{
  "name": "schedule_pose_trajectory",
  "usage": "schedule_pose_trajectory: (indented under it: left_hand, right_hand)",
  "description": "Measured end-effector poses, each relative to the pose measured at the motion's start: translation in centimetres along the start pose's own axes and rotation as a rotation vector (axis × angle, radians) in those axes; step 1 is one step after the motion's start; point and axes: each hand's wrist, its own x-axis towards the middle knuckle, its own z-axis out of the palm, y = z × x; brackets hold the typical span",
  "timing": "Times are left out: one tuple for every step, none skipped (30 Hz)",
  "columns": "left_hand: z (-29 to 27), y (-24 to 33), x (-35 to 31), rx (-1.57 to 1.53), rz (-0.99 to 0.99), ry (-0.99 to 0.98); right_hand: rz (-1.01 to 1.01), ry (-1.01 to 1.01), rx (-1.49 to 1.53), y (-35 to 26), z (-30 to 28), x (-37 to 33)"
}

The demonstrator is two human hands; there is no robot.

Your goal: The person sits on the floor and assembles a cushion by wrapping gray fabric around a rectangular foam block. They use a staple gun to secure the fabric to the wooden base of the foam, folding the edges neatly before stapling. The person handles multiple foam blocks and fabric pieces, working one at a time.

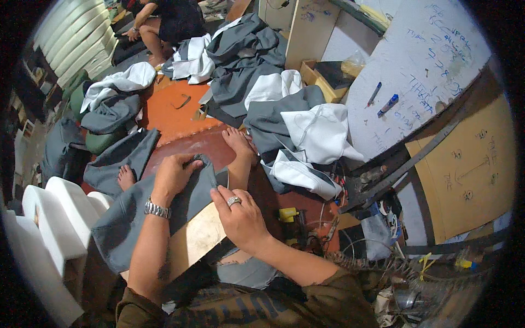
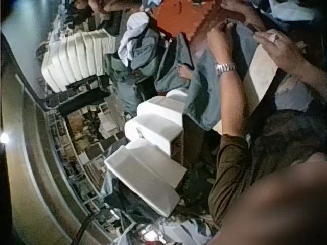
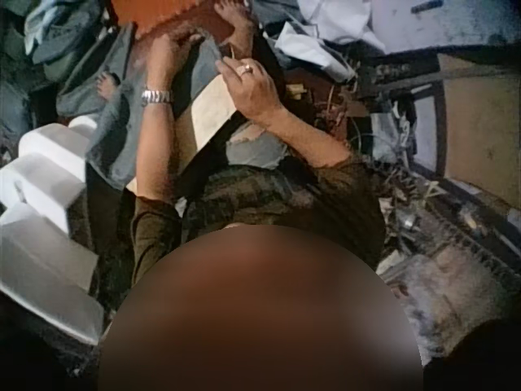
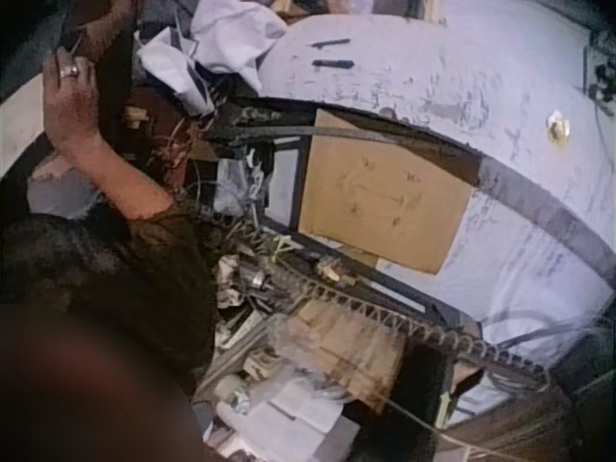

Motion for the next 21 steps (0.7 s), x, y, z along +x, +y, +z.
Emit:
schedule_pose_trajectory:
  left_hand:
    - [-0.1,0.2,-0.1,0.004,-0.012,-0.007]
    - [-0.2,0.5,-0.2,0.006,-0.004,0.013]
    - [-0.4,0.9,-0.5,0.008,-0.001,0.033]
    - [-0.6,1.3,-0.7,0.017,-0.003,0.051]
    - [-0.9,1.8,-1.1,0.074,0.109,0.160]
    - [-1.2,2.3,-1.8,0.137,0.215,0.267]
    - [-1.4,2.9,-2.4,0.216,0.293,0.338]
    - [-1.8,3.4,-3.4,0.231,0.347,0.251]
    - [-2.2,3.6,-5.0,0.257,0.366,0.119]
    - [-2.4,3.9,-6.8,0.287,0.381,-0.006]
    - [-2.1,4.2,-8.7,0.286,0.353,-0.028]
    - [-1.5,4.6,-10.5,0.293,0.332,-0.045]
    - [-0.9,4.9,-11.9,0.302,0.324,-0.059]
    - [-0.4,5.0,-12.7,0.297,0.253,-0.112]
    - [0.1,5.2,-13.5,0.337,0.240,-0.093]
    - [0.5,5.3,-14.1,0.379,0.229,-0.070]
    - [0.8,5.4,-14.5,0.443,0.243,-0.010]
    - [1.0,5.6,-14.9,0.448,0.214,-0.016]
    - [1.2,5.8,-15.1,0.450,0.200,-0.026]
    - [1.3,6.0,-15.2,0.464,0.197,-0.004]
    - [1.4,6.2,-15.3,0.480,0.186,0.010]
  right_hand:
    - [0.022,0.016,-0.004,-0.1,0.1,-0.2]
    - [0.015,0.012,-0.032,-0.1,0.0,-0.3]
    - [0.010,0.004,-0.071,-0.2,-0.1,-0.4]
    - [0.006,-0.002,-0.111,-0.2,-0.3,-0.5]
    - [0.003,0.009,-0.115,-0.3,-0.5,-0.4]
    - [0.001,0.020,-0.118,-0.4,-0.6,-0.3]
    - [0.004,0.034,-0.118,-0.4,-0.8,-0.1]
    - [0.001,0.036,-0.124,-0.4,-0.9,0.0]
    - [0.009,0.030,-0.125,-0.4,-1.0,0.1]
    - [0.018,0.011,-0.124,-0.5,-1.0,0.1]
    - [0.027,0.005,-0.098,-0.5,-0.9,0.0]
    - [0.043,-0.005,-0.074,-0.4,-0.7,-0.1]
    - [0.077,-0.013,-0.052,-0.3,-0.4,-0.3]
    - [0.064,-0.004,-0.033,-0.1,0.0,-0.4]
    - [0.070,0.002,0.023,0.0,0.3,-0.7]
    - [0.075,0.029,0.150,0.4,0.8,-0.9]
    - [0.079,0.062,0.277,1.2,1.3,-1.2]
    - [0.145,0.093,0.516,2.2,1.9,-1.7]
    - [0.318,0.134,0.611,3.2,2.3,-2.8]
    - [0.500,0.154,0.700,4.8,2.6,-4.3]
    - [0.616,0.189,0.807,6.8,3.2,-5.9]
